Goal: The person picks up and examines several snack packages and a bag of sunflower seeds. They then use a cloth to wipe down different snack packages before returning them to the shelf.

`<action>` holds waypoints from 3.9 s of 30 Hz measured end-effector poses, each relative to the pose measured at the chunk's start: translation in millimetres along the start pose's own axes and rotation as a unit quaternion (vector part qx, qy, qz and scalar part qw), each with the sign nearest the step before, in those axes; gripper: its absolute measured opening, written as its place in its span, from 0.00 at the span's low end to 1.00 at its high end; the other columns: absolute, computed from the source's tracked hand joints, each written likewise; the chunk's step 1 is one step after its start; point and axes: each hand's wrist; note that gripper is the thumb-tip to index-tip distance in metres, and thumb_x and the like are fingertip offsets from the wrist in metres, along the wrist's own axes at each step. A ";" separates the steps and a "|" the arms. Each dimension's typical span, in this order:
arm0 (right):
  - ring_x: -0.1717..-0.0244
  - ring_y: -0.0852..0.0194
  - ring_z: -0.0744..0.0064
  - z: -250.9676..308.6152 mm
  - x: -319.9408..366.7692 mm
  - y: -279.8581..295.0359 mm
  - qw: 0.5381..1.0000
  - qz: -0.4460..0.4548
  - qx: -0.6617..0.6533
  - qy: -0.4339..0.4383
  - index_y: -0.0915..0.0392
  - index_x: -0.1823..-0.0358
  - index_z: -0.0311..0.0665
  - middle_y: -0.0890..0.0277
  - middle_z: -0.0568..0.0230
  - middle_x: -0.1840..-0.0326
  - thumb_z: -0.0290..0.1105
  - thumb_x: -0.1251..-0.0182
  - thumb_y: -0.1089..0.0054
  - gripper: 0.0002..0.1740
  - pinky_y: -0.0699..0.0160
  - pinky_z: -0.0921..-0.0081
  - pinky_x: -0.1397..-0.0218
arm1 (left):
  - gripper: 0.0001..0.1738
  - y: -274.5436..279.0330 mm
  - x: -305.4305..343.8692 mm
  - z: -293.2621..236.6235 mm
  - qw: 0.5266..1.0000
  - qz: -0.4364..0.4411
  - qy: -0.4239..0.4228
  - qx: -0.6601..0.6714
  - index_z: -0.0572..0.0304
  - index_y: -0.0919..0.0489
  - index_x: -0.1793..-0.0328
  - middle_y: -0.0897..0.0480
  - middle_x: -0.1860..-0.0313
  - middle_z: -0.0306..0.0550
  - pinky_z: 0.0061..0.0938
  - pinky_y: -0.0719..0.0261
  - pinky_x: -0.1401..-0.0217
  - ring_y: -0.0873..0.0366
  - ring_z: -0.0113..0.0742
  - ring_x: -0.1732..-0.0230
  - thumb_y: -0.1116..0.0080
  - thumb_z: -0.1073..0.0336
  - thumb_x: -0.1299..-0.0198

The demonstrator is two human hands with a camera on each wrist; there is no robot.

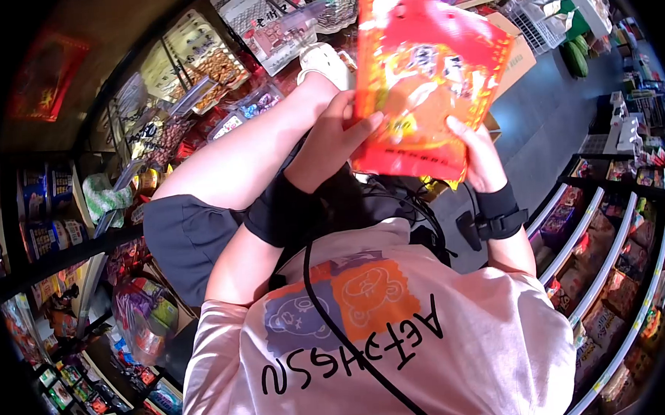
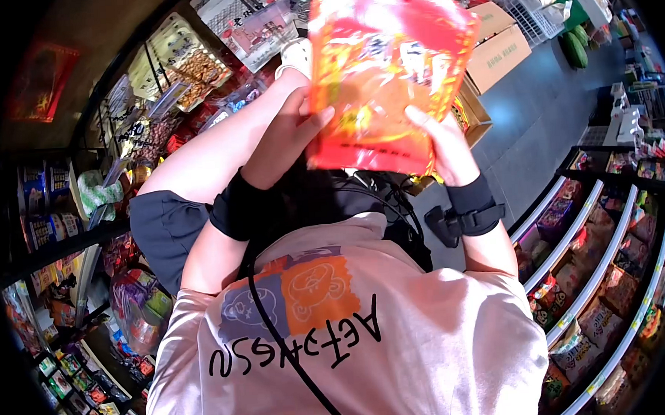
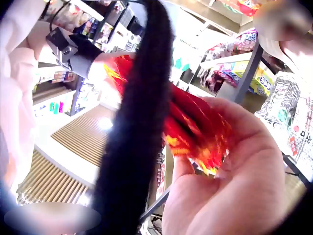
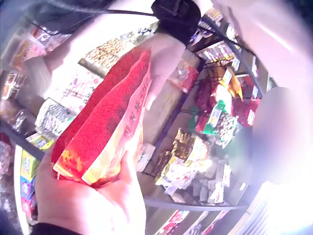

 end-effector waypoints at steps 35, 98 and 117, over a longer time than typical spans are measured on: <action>0.68 0.25 0.63 -264.7 -194.7 119.2 0.919 -0.158 -0.200 -0.301 0.28 0.58 0.39 0.24 0.57 0.67 0.37 0.38 0.51 0.11 0.22 0.66 0.65 | 0.14 51.1 29.7 -19.3 0.988 -0.033 -0.069 0.131 0.63 0.30 0.44 0.21 0.54 0.43 0.22 0.26 0.53 0.23 0.27 0.56 0.54 0.66 0.33; 0.51 0.30 0.78 112.8 -12.3 -302.5 0.749 0.632 0.188 0.059 0.32 0.46 0.31 0.27 0.63 0.50 0.38 0.35 0.41 0.22 0.30 0.76 0.48 | 0.20 139.6 265.3 -85.2 0.823 -0.462 -0.277 0.182 0.69 0.34 0.39 0.24 0.46 0.48 0.28 0.29 0.42 0.25 0.34 0.46 0.52 0.68 0.35; 0.79 0.27 0.76 -182.8 -110.3 154.3 0.981 -0.185 0.012 0.051 0.32 0.50 0.38 0.24 0.66 0.70 0.33 0.29 0.52 0.11 0.28 0.81 0.77 | 0.21 63.8 126.4 -46.5 0.992 -0.084 -0.023 0.095 0.60 0.38 0.34 0.22 0.57 0.49 0.20 0.26 0.61 0.26 0.29 0.61 0.56 0.66 0.32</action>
Point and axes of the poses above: each hand's wrist, its own x-axis away from the middle knuckle, its own y-axis out of the back of the hand, z = x × y
